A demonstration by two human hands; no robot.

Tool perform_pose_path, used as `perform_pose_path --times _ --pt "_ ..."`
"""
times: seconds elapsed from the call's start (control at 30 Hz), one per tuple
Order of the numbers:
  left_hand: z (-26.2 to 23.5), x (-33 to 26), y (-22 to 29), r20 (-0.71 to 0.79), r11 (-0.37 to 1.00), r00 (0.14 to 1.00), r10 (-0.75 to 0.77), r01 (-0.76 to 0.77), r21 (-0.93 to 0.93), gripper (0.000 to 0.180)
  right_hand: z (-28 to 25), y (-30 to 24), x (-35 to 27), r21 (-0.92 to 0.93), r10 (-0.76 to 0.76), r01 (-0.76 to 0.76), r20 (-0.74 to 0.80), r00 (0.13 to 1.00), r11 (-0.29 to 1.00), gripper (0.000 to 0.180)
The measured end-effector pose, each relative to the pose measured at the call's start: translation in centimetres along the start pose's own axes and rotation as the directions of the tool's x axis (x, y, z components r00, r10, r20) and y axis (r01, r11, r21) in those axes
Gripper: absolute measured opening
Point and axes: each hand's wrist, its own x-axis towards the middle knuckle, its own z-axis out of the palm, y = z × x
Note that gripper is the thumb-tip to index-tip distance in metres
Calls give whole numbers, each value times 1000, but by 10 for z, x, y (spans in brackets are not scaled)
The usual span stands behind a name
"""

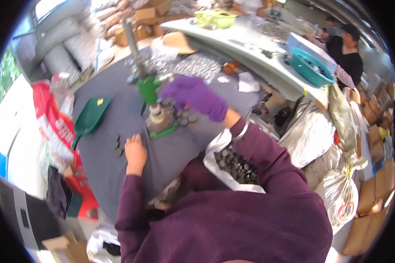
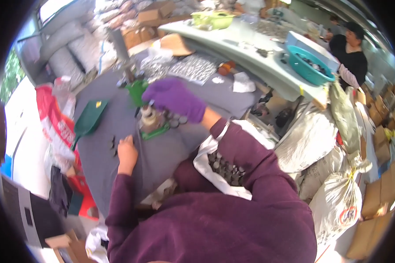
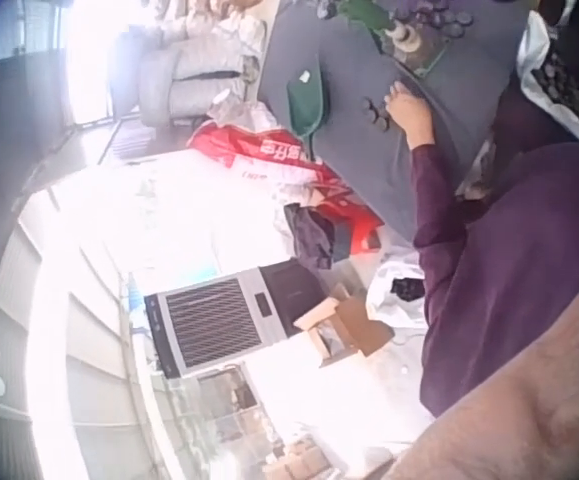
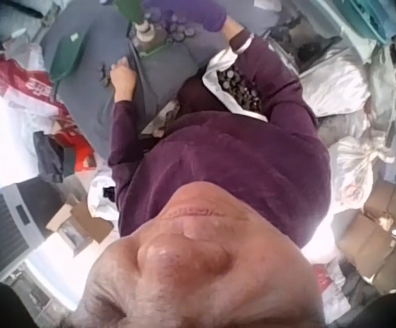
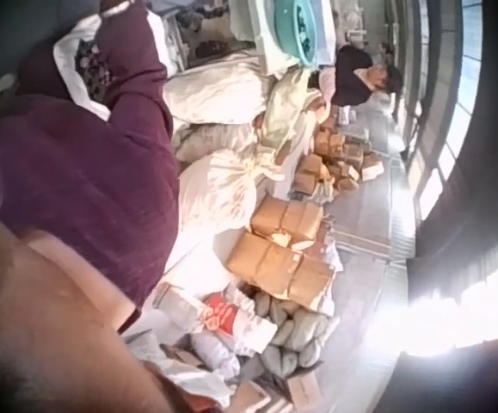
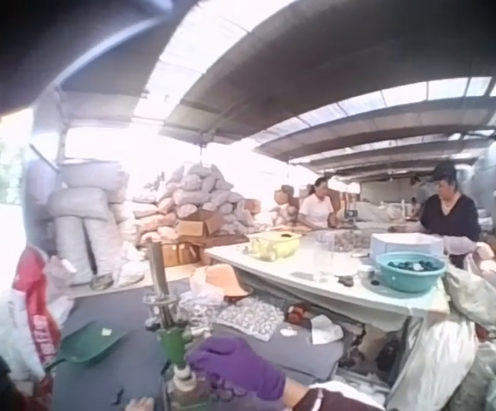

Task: The person operates a manual hand press to process small circular rubber or plastic components, using a plastic scoop to transfer the components from bags to the press.

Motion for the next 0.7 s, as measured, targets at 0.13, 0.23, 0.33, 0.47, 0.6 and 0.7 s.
perform_pose_path --times 0.13,0.23,0.33,0.47,0.6,0.7 --pt "-6 3 1 -177 983 980 -89 58 -174 36 -16 0 29 -19 -144 144 -17 989 989 21" --pt "-10 10 12 -183 879 944 -274 169 -447 52 -12 -13 34 283 266 -255 -2 964 925 20" --pt "-19 31 41 -171 797 940 -295 143 -587 62 -11 -15 33 287 304 -285 -24 952 915 21" --pt "-15 55 65 -126 764 940 -316 173 -622 71 -10 -16 32 244 337 -318 -40 941 916 21" --pt "-8 69 77 -145 770 913 -382 227 -597 75 -6 -15 28 306 350 -317 -59 935 898 21" --pt "-1 77 81 -137 708 887 -440 250 -660 76 -6 -20 26 194 360 -345 -47 932 918 28"
